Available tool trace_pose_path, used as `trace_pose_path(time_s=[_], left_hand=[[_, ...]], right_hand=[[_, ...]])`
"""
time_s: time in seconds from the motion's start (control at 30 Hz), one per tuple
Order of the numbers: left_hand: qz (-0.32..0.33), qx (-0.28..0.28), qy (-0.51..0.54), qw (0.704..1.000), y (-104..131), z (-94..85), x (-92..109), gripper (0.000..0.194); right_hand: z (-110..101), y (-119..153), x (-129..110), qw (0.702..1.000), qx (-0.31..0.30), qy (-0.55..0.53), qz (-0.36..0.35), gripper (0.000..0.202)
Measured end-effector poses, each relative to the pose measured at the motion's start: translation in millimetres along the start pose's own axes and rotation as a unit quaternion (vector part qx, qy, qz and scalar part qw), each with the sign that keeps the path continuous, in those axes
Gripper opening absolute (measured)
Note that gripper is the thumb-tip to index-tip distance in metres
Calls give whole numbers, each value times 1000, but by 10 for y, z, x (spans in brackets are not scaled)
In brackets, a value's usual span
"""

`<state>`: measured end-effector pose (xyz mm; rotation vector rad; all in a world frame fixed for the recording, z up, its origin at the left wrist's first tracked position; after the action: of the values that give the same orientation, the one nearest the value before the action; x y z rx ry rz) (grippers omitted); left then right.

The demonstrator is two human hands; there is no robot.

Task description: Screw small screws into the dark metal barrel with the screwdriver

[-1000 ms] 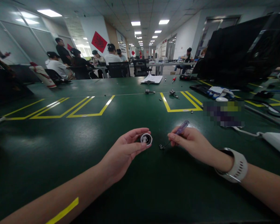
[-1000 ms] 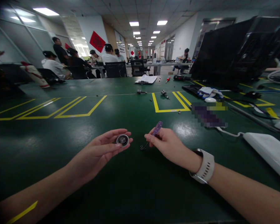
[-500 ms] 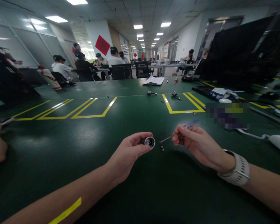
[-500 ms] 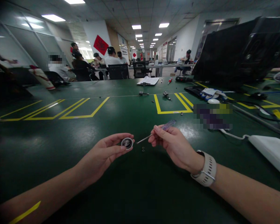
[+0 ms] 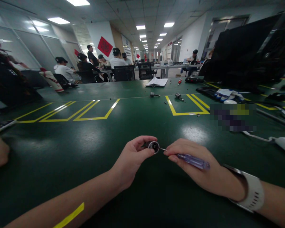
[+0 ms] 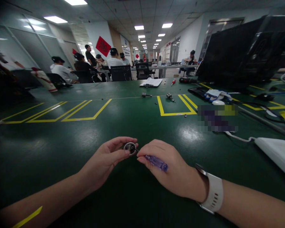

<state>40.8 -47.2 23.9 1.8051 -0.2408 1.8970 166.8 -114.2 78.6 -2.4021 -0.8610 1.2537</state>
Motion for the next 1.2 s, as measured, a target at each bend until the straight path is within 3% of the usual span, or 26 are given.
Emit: trace_pose_path(time_s=[0.27, 0.43, 0.9, 1.2], left_hand=[[18, 40, -18, 999, 6, -6, 46, 21], [18, 44, -22, 999, -5, -3, 35, 21], [7, 29, -21, 999, -39, -16, 0, 22], [2, 51, -17, 999, -3, 6, 34, 21]], right_hand=[[85, 18, -192, 995, -41, 68, -65, 16], [97, 38, -254, 989, -34, 110, -93, 18], [119, 38, -282, 983, -38, 138, -112, 19], [126, 39, -293, 983, -44, 137, -113, 17]])
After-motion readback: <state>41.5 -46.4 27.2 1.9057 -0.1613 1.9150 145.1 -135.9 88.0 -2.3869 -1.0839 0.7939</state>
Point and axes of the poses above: each hand's wrist, its own y-axis away from the middle knuckle, its own z-axis out of the palm, x = y × z, the point moved 8 cm from there along -y, towards the middle knuckle, and after that the axes turned 3 degrees about -x, right-handed, at the moved point
